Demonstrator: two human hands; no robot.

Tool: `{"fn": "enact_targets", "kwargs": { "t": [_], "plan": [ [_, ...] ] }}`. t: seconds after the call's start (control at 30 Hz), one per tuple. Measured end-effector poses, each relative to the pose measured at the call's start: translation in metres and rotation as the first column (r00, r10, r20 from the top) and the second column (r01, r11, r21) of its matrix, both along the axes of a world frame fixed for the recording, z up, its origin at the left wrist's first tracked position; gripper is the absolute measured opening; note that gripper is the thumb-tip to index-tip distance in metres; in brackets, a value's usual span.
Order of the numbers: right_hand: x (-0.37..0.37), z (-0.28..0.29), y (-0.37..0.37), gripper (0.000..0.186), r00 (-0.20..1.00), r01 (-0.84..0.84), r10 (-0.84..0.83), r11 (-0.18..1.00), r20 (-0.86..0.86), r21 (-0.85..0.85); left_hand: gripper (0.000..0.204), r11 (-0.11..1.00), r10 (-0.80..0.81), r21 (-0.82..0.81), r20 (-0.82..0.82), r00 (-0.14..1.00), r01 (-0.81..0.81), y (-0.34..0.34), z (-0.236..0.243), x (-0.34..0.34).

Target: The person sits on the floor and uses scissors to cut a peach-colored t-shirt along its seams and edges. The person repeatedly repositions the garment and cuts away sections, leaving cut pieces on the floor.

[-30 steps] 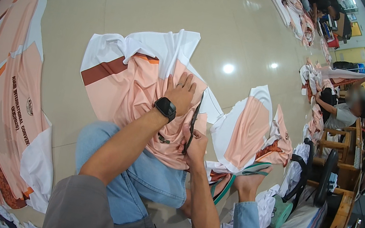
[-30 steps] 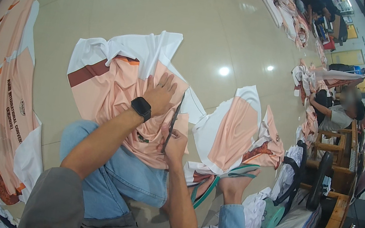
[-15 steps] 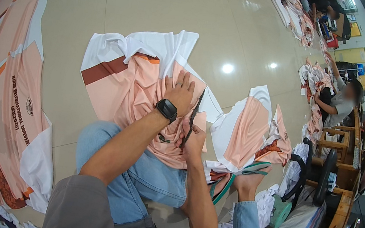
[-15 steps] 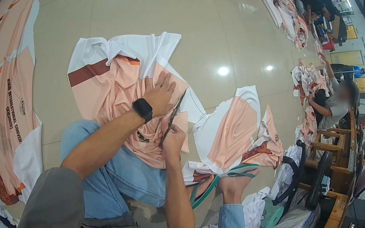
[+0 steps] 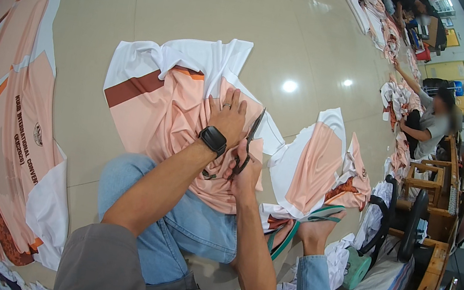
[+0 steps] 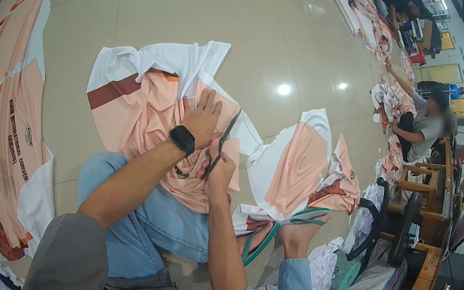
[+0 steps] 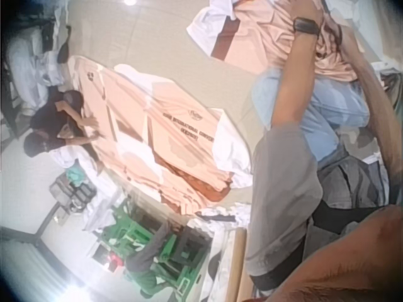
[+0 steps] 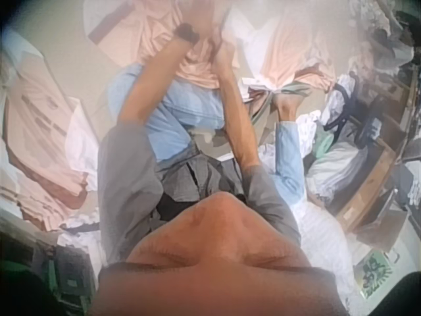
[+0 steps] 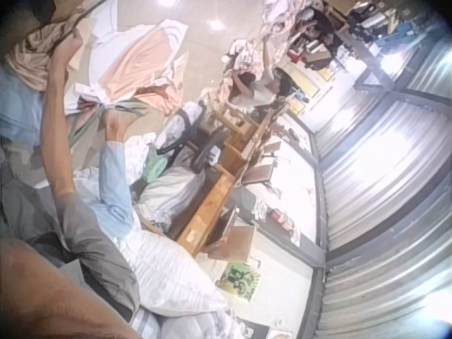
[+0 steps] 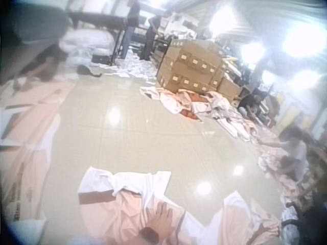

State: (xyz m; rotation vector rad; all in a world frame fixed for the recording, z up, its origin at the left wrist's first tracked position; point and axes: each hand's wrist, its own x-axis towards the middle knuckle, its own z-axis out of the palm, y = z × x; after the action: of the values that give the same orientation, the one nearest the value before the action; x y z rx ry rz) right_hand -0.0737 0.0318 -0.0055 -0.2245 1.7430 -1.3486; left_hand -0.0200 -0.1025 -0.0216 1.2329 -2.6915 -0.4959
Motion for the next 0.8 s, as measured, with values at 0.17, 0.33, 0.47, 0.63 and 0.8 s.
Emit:
{"fn": "enact_targets", "kwargs": {
  "t": [0.17, 0.33, 0.47, 0.63, 0.8],
  "plan": [
    [0.004, -0.004, -0.005, 0.055, 0.999, 0.039, -0.039, 0.999, 0.005, -0.026, 0.093, 1.000, 0.001, -0.021, -0.006, 1.000, -0.001, 0.000, -0.005, 0.000],
    [-0.005, 0.007, -0.007, 0.055, 0.990, 0.078, -0.072, 0.996, 0.123, -0.044, 0.091, 0.999, -0.007, 0.046, -0.024, 1.000, 0.008, 0.000, 0.002, 0.002],
    [-0.011, 0.008, -0.009, 0.055, 0.998, 0.011, -0.008, 0.999, 0.061, -0.045, 0.092, 0.999, 0.007, 0.038, -0.027, 1.000, -0.006, 0.000, 0.003, 0.003],
    [-0.038, 0.005, 0.011, 0.055, 0.993, -0.103, 0.106, 0.993, 0.056, -0.064, 0.093, 0.994, -0.073, 0.083, -0.018, 0.997, 0.074, -0.007, 0.003, 0.008],
    [-0.080, 0.010, 0.059, 0.054, 0.956, -0.290, 0.291, 0.956, -0.024, 0.045, 0.094, 0.988, -0.136, 0.073, 0.005, 0.991, 0.135, -0.013, 0.003, 0.011]
  ]
}}
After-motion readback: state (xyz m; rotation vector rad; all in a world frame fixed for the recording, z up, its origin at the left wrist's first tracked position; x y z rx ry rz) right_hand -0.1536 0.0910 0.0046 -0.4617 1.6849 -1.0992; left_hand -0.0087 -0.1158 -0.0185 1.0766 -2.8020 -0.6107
